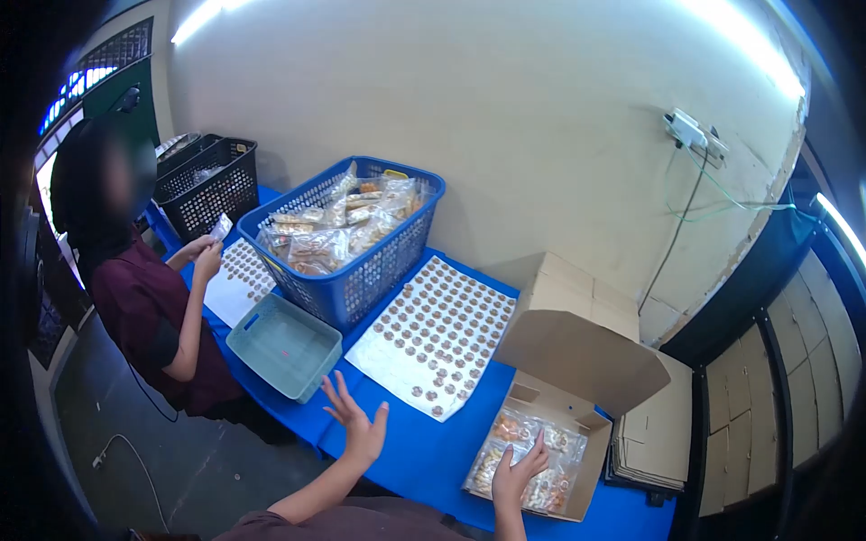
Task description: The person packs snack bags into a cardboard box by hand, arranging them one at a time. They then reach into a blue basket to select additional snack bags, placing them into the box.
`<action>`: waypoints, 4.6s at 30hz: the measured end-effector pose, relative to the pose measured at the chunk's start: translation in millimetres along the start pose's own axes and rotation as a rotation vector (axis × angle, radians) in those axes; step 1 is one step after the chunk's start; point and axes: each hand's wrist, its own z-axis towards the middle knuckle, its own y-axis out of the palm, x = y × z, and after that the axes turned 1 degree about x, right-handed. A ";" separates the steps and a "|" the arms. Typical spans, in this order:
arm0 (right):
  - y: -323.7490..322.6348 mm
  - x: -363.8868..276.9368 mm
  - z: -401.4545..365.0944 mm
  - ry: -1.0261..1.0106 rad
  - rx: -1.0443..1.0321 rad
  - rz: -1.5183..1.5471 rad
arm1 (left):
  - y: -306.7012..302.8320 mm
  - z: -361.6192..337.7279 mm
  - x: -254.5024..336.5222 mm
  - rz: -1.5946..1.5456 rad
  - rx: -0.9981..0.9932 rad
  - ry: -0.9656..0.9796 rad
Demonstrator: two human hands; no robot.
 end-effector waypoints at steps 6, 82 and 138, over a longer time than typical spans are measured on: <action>61.6 -96.7 7.4 0.156 -0.192 0.446 | -84.9 73.2 -53.7 -0.080 0.293 -0.114; 365.9 -389.9 134.5 -0.497 -1.032 -0.597 | -99.1 412.3 -97.3 0.774 -0.595 0.160; 341.0 -433.1 206.6 -0.950 -0.306 -0.148 | -122.7 382.5 -74.4 0.246 -0.157 0.260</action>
